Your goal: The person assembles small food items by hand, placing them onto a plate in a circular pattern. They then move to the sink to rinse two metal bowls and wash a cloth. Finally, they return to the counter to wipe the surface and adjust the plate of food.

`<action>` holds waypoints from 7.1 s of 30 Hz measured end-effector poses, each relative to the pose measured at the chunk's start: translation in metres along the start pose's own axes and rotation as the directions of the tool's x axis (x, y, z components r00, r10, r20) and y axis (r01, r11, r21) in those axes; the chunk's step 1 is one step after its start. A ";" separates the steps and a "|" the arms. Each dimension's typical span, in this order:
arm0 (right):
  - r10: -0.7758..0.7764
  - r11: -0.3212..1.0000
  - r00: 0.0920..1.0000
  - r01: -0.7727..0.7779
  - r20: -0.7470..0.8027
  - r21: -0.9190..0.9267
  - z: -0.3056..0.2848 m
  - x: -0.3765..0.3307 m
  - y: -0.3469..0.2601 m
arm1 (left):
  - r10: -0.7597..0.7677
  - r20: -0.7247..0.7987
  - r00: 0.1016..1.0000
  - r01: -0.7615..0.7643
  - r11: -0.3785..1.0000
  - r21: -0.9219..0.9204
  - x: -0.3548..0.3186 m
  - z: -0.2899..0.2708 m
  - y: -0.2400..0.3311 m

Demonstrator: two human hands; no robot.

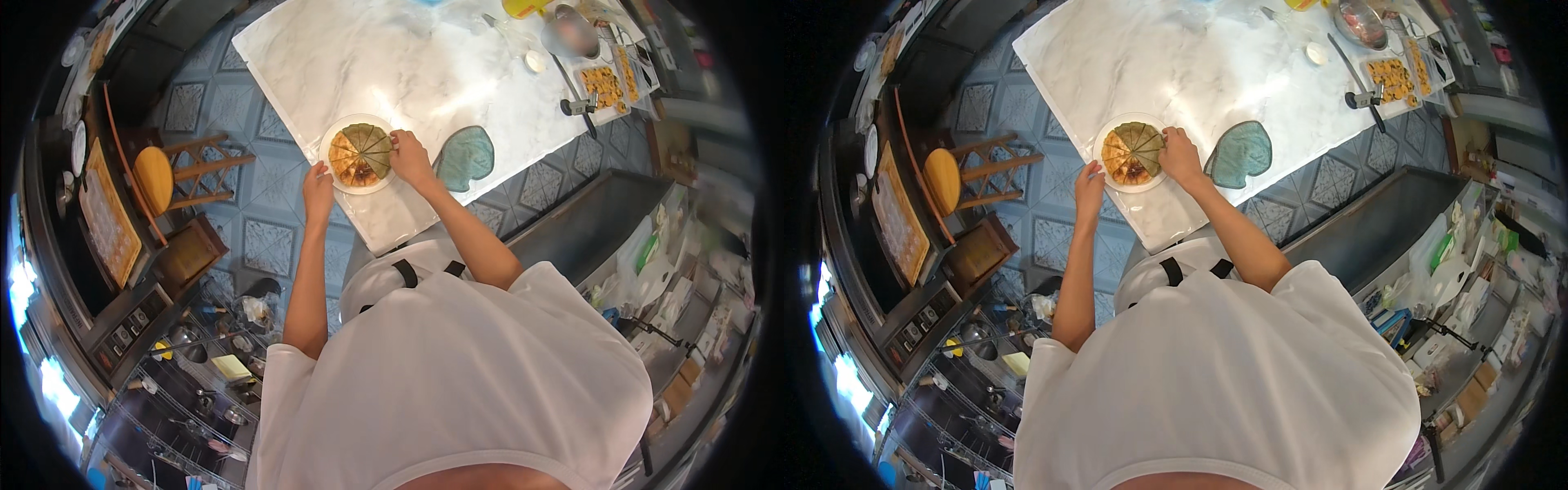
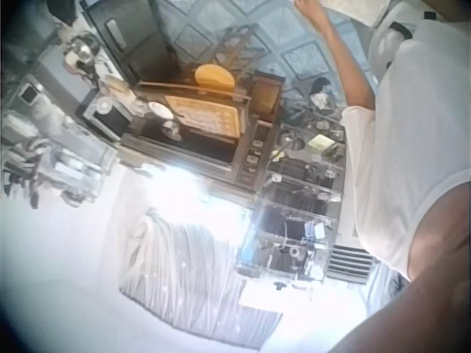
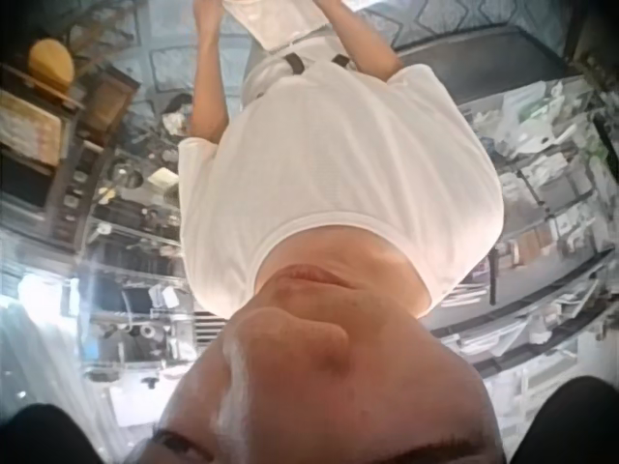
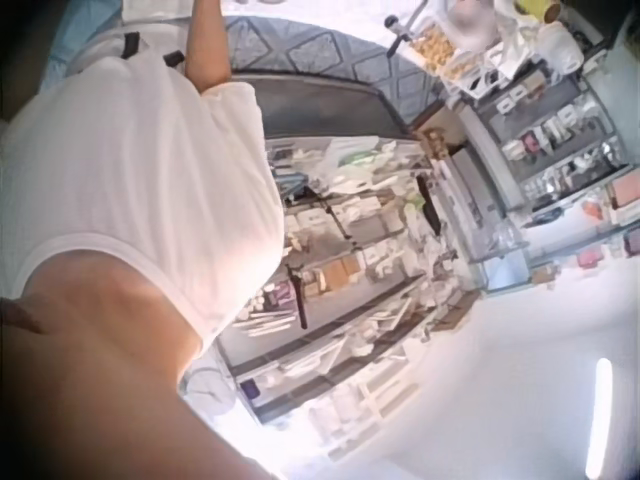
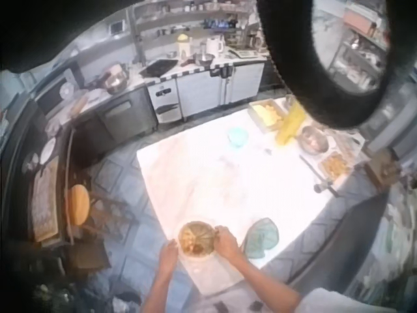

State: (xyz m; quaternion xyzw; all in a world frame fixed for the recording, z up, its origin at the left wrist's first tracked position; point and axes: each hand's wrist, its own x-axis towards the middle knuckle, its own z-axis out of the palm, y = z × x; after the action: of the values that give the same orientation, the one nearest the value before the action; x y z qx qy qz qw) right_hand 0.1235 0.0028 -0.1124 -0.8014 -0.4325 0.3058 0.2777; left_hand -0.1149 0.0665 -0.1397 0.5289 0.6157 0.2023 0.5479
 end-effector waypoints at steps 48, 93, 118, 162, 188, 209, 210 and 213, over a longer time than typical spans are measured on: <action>-0.147 0.977 0.849 0.206 0.507 -0.061 -0.025 0.066 -0.032 | 0.108 0.336 0.936 -0.230 0.908 0.349 0.066 0.001 0.054; -0.262 0.856 0.888 0.394 0.378 -0.334 -0.035 0.003 0.000 | 0.104 0.243 0.964 -0.237 0.747 0.621 -0.032 0.006 0.073; -0.014 0.972 0.995 0.037 0.101 -0.232 -0.106 -0.025 0.028 | 0.216 0.217 0.952 -0.304 0.751 0.586 -0.052 -0.015 0.093; 0.270 0.963 0.947 -0.262 -0.176 0.068 -0.023 -0.085 0.079 | 0.068 0.330 0.942 -0.089 0.995 0.048 0.026 -0.055 0.004; 0.625 0.533 0.765 -0.274 -0.155 0.800 0.031 -0.023 0.013 | -0.054 0.731 0.680 -0.169 0.959 0.229 0.173 0.015 0.070; 0.500 0.730 0.399 -0.672 -0.769 0.126 0.175 0.038 -0.165 | -0.247 0.642 0.726 0.223 0.967 0.119 0.352 -0.244 0.166; 0.445 0.769 0.439 -0.634 -0.780 0.082 0.175 0.074 -0.179 | -0.251 0.654 0.713 0.231 0.966 0.120 0.367 -0.257 0.165; 0.392 0.835 0.465 -0.543 -0.794 0.095 0.171 0.202 -0.220 | -0.209 0.702 0.681 0.182 0.977 0.115 0.409 -0.274 0.194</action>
State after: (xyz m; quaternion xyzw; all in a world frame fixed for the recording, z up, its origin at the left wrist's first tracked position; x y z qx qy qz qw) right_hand -0.0276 0.3117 -0.1196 -0.9590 -0.0528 -0.0519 0.2734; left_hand -0.2102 0.5834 -0.0803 0.5067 0.4135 -0.0876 0.7513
